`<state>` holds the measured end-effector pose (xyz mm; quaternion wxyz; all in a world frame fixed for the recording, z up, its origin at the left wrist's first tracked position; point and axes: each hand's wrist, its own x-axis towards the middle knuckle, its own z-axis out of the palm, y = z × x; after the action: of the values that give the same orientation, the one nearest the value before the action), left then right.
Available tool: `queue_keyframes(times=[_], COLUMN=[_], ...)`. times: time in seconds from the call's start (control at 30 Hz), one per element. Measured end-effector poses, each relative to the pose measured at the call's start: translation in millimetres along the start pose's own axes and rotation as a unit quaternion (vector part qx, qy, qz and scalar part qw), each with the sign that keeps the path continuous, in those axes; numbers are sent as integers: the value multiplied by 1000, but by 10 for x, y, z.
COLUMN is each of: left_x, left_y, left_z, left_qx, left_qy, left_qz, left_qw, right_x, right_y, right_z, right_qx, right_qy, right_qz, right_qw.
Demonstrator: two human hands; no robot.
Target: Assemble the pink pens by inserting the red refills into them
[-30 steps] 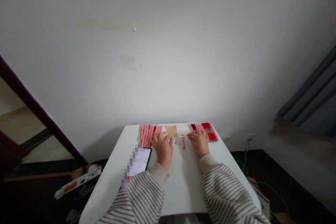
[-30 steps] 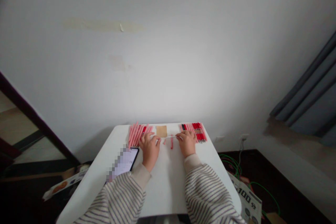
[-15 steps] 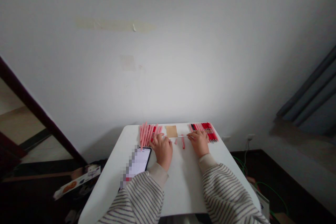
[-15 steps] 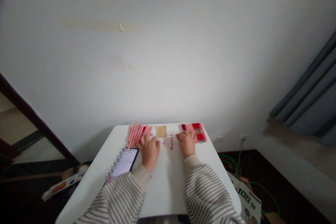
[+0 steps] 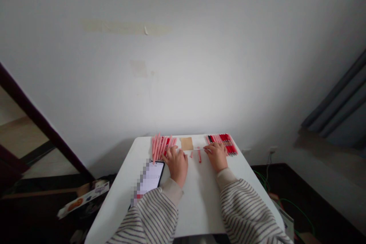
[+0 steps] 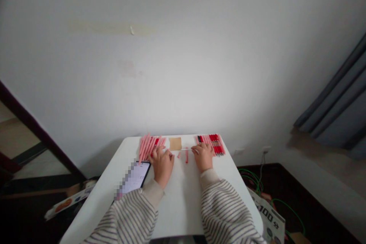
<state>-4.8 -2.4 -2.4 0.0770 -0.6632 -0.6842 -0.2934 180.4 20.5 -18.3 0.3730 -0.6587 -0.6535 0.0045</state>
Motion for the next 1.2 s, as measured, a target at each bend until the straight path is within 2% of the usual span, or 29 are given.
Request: queue_keyframes(times=[0.97, 1.2], left_x=[-10, 1], left_y=[-2, 16], left_z=[8, -29], left_qx=[19, -45], left_qy=[30, 28], left_qz=[4, 24], left_qw=[999, 998], right_x=[-9, -11], right_y=[-28, -65], right_z=[-16, -39], right_qx=[-17, -10], right_qy=[8, -4], right_qz=[-5, -3], right_qw=[1000, 1000])
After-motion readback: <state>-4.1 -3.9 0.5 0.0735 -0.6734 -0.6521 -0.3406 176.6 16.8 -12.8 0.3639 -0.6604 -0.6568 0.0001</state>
